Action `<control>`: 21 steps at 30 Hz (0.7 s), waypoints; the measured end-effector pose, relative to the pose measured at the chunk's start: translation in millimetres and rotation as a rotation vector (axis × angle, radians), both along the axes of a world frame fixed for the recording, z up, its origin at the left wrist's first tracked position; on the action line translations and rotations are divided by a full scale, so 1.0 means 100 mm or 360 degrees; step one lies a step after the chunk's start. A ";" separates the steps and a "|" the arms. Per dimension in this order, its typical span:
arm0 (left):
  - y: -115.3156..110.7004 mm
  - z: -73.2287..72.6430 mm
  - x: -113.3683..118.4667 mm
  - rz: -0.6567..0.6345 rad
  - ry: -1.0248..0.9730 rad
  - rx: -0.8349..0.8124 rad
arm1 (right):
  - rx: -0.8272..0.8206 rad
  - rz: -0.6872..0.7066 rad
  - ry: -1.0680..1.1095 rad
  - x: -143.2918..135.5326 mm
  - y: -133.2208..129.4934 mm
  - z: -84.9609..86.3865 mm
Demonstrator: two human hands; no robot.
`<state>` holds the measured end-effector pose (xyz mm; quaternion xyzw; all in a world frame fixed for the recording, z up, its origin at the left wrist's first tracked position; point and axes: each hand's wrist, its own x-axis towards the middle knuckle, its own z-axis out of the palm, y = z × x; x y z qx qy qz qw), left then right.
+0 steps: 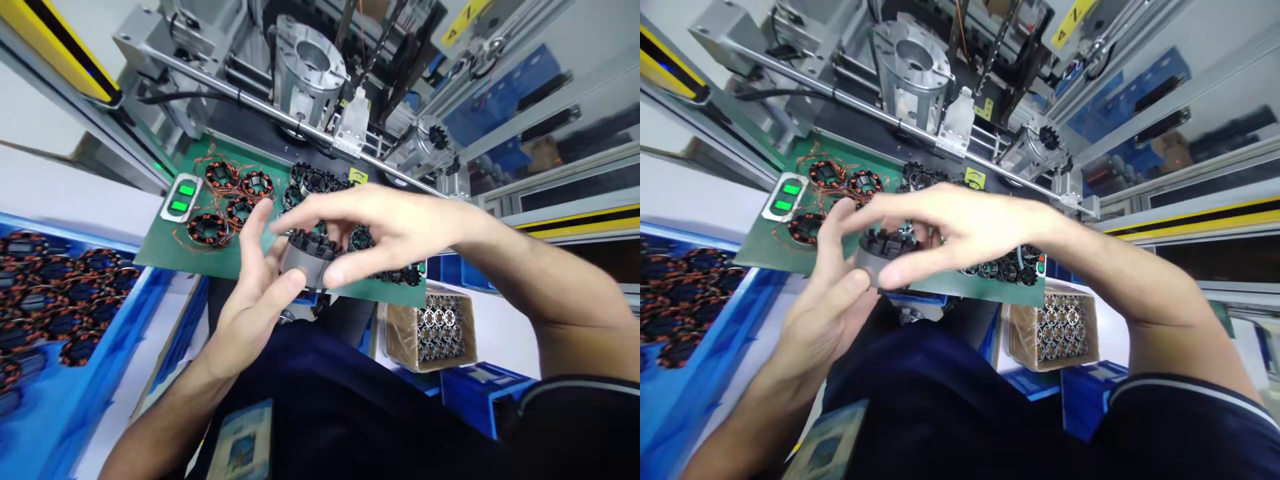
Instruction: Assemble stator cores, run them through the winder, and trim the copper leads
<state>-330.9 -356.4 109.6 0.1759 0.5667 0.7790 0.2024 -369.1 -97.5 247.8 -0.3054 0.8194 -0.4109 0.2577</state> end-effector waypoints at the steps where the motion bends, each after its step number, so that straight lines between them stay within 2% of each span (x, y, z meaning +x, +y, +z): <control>1: 0.02 0.00 0.00 -0.0093 -0.0053 0.0080 | -0.0017 0.0044 -0.0043 0.05 -0.11 -0.03; 3: 0.05 -0.05 -0.01 -0.0189 -0.0130 0.0184 | 0.0011 0.0046 -0.0058 0.03 -0.17 -0.07; 5: 0.08 -0.18 -0.01 -0.0088 -0.0046 0.0144 | 0.0065 0.0017 0.0004 -0.14 -0.07 -0.08; 7: 0.10 -0.38 -0.02 0.0131 0.0294 -0.0097 | 0.0152 -0.0087 0.0235 -0.43 0.09 -0.05; 9: 0.14 -0.64 -0.06 0.0295 0.0828 -0.0476 | 0.0308 -0.0318 0.0589 -0.81 0.27 -0.01; 11: 0.18 -0.91 -0.10 0.0308 0.1252 -0.0760 | 0.0503 -0.0605 0.0920 -1.22 0.44 0.01; 14: 0.26 -1.20 -0.14 0.0285 0.1485 -0.0881 | 0.0748 -0.0884 0.1161 -1.75 0.63 -0.03; 17: 0.32 -1.33 -0.13 0.0368 0.1607 -0.0996 | 0.0883 -0.1007 0.1145 -2.07 0.75 -0.13; 21: 0.36 -1.36 -0.10 0.0436 0.1662 -0.1102 | 0.0924 -0.1036 0.1079 -2.27 0.85 -0.23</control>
